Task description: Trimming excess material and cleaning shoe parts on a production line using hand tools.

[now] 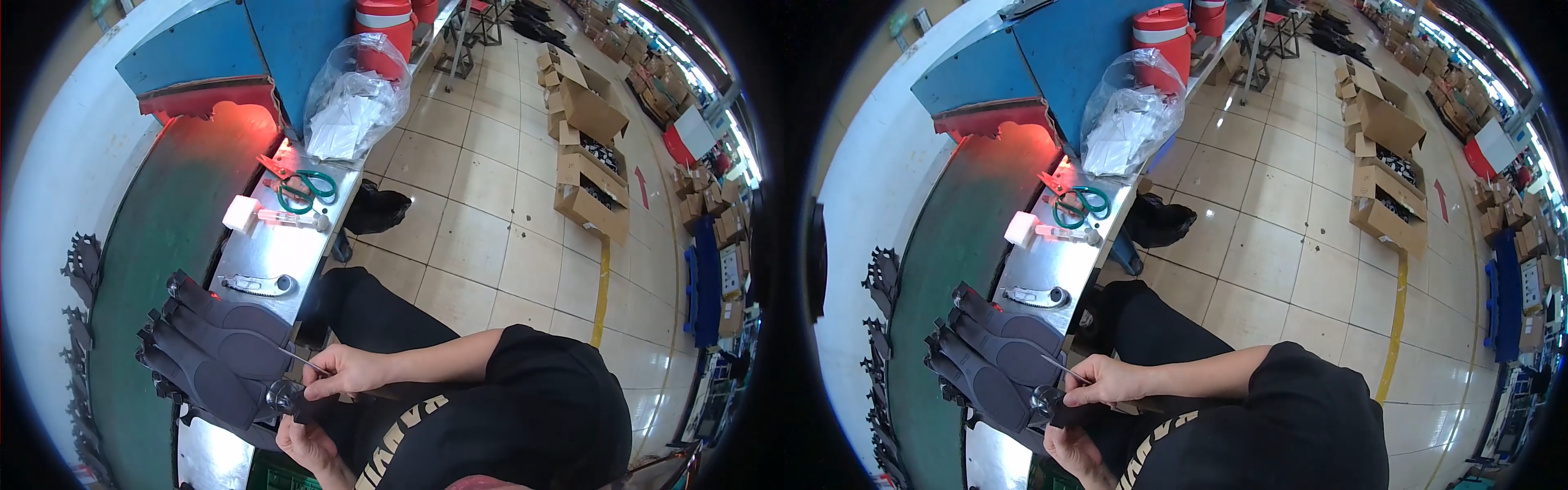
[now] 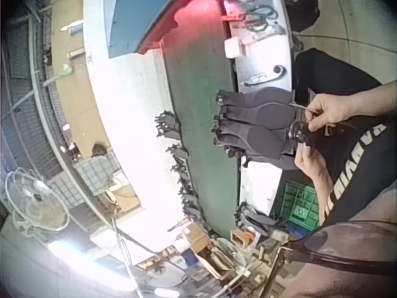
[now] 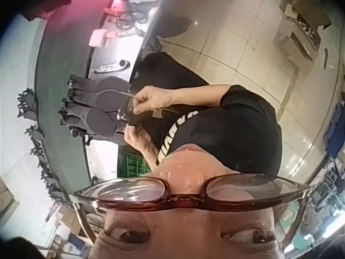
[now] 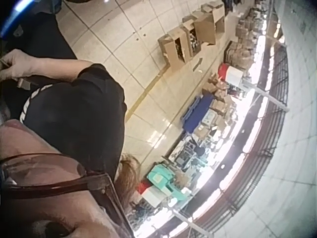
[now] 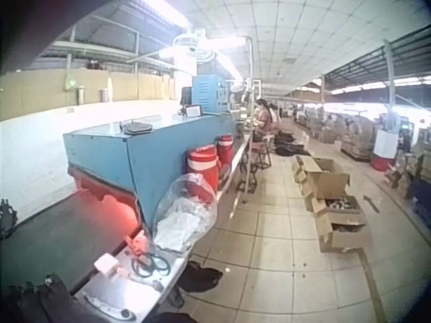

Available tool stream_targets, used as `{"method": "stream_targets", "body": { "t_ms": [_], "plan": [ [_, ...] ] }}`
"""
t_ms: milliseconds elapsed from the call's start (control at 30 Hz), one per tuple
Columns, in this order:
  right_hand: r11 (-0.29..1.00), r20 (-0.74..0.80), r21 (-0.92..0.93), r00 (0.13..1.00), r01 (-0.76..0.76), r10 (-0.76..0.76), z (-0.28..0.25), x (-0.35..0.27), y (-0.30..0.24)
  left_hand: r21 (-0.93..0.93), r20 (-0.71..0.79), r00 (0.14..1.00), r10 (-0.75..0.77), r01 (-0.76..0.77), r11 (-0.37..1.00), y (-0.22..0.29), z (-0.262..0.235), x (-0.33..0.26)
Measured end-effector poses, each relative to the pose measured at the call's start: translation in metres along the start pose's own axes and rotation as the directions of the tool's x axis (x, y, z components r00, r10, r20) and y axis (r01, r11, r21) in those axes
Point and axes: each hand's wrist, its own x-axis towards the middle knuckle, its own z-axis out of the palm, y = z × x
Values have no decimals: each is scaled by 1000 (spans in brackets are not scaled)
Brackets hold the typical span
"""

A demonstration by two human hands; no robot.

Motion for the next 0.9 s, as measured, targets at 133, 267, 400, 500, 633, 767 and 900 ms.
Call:
{"method": "stream_targets", "body": {
  "t_ms": [133, 267, 400, 500, 633, 767, 900],
  "plan": [
    [990, -41, -88, 993, 105, -109, 6, 10, 15, 140, -216, 975, 45, -15, 990, 7, 26, 1],
    [920, -289, -290, 892, 264, -347, 5, 14, 16, 620, -220, 968, 122, 42, 784, 9, 64, 12],
    [984, -377, -132, 912, 122, -164, 1, 19, 15, 665, 137, 964, 228, -260, 700, 10, 48, 21],
    [945, -360, -321, 916, 54, -175, 30, 25, 23, 711, 122, 936, 330, -314, 629, 28, 28, 3],
    [953, -293, -296, 943, 66, -156, 38, 12, 31, 686, 126, 958, 259, -272, 675, 83, 2, -23],
    [897, -250, -366, 903, 247, -350, 19, 5, 15, 916, -57, 927, 370, -99, 388, 162, -56, -40],
    [912, -161, -328, 937, 246, -310, 0, 19, 9, 962, -273, 674, 687, 186, 199, 212, -181, -42]
  ]
}}
